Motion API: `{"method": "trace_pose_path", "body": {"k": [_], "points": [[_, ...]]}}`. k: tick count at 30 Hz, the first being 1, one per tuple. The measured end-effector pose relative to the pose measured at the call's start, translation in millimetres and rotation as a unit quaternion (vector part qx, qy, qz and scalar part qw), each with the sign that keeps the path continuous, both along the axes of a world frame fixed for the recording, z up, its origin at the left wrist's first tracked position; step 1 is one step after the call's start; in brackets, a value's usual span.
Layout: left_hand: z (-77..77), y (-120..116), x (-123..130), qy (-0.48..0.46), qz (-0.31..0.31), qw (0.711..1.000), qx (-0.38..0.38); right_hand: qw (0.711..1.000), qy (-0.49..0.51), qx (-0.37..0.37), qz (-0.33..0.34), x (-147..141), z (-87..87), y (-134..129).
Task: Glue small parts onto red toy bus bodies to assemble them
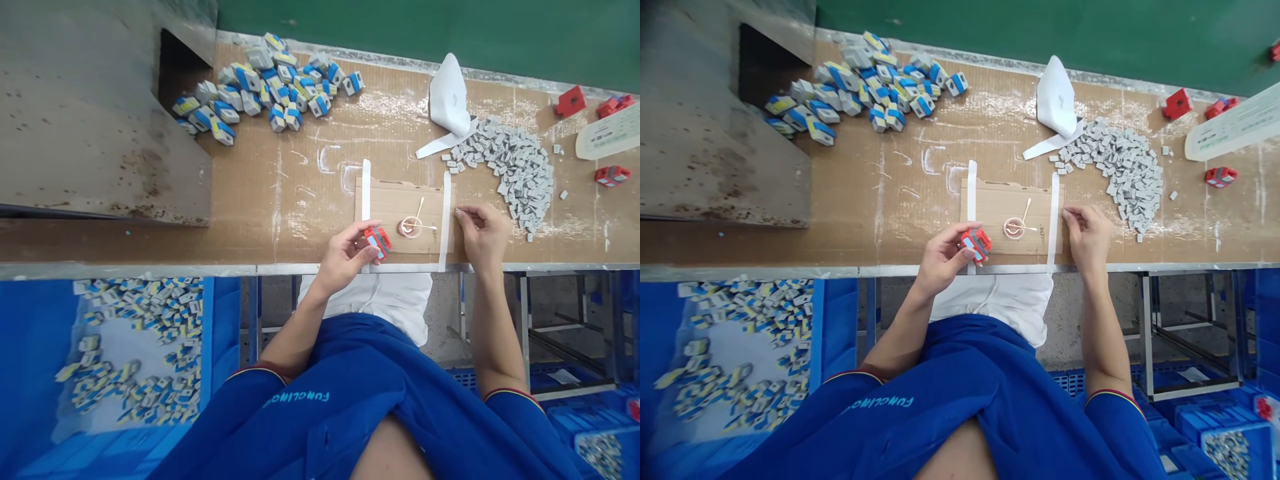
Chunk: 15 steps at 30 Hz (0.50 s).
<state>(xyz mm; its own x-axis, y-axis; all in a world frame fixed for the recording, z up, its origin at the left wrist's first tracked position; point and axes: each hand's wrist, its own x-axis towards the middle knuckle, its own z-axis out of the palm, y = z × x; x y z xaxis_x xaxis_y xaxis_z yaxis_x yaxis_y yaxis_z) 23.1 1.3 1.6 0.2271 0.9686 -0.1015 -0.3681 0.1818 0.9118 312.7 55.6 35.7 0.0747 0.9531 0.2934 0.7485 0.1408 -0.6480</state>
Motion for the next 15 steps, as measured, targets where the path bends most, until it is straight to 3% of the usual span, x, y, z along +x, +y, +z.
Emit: {"method": "trace_pose_path", "body": {"k": [2,7,10,15], "points": [[0.7,0,0,-0.002,-0.009,1.000,-0.001,0.999,0.047,0.018,0.007,-16,10.6,-23],[2.6,1,-4,0.019,-0.046,0.998,0.031,0.979,0.189,-0.018,0.074,-77,30.4,-75],[2.8,1,-4,0.033,-0.050,0.997,0.054,0.973,0.209,-0.025,0.090,-103,24.5,-81],[0.7,-1,-3,0.032,-0.042,0.997,0.057,0.982,0.165,-0.027,0.084,-111,13.7,-74]]}}
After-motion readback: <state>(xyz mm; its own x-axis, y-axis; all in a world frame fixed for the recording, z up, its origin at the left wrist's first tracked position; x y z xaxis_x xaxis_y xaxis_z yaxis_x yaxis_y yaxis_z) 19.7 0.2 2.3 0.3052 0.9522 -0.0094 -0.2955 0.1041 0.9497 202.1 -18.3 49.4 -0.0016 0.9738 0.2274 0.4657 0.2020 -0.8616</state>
